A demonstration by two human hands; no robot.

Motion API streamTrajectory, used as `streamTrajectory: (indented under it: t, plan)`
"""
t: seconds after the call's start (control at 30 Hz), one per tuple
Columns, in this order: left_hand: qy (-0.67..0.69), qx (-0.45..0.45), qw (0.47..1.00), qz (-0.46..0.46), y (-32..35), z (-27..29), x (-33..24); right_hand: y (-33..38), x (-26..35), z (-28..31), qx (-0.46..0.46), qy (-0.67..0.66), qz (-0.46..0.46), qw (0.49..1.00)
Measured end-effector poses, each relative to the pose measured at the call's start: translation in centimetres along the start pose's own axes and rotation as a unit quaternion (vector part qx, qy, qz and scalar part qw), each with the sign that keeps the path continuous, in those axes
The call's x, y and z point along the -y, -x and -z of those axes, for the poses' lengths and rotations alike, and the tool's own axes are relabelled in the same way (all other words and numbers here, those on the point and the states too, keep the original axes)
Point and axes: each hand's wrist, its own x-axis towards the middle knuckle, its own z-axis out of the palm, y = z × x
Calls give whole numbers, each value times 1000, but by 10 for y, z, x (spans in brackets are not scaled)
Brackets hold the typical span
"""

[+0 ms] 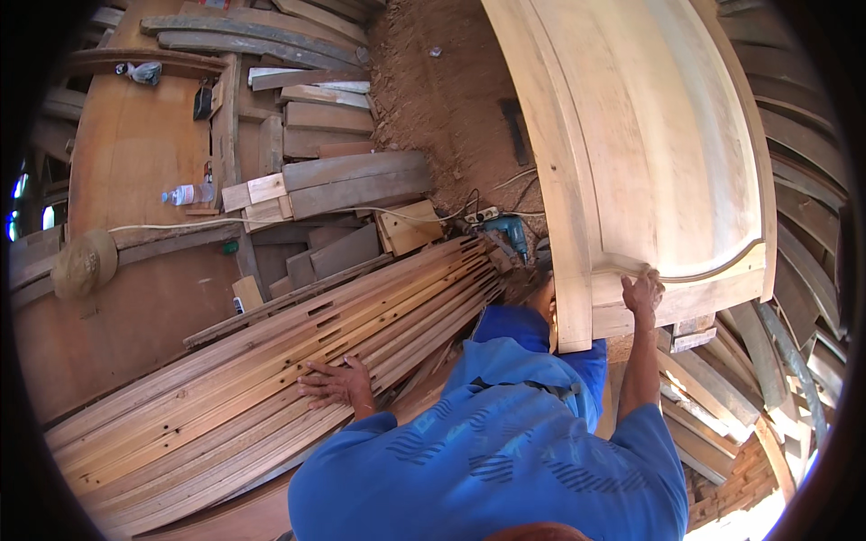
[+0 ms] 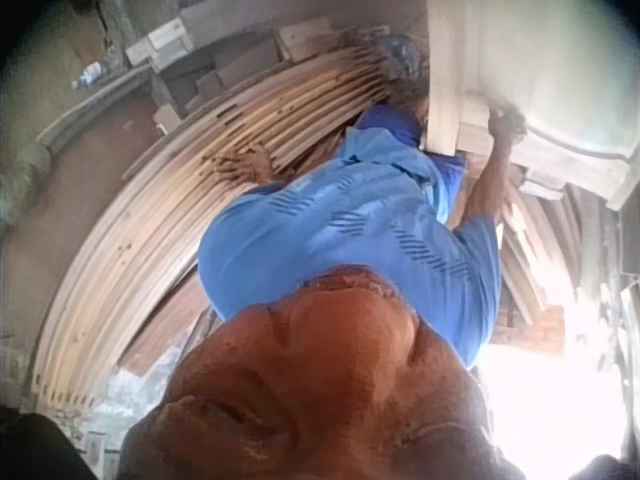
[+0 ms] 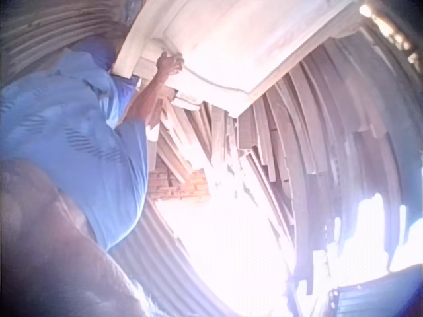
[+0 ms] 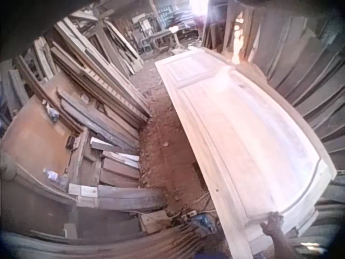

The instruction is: The person applies glue to a wooden strip and attaches it to a large wooden door panel. They then use a mallet to tap the strip into place and inspect the alignment. The person lifts and repositions the door panel to continue the assembly process.

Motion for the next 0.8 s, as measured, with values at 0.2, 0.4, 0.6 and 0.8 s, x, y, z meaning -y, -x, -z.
streamTrajectory:
  t: [0.2, 0.4, 0.6, 0.8]
  plan:
    - [18, -24, 999, -17, -2, -2, 2, -25, -9, -3, 69, -28, 25, 997]
    - [16, -61, 998, -21, -2, -8, 5, -20, -10, -3, 50, -34, 20, 998]
    - [42, -96, 994, -34, 4, -7, 8, -29, -34, -15, 29, -59, 71, 995]
    - [43, -133, 989, -53, 9, -7, 6, -27, -41, -14, 45, -64, 59, 995]
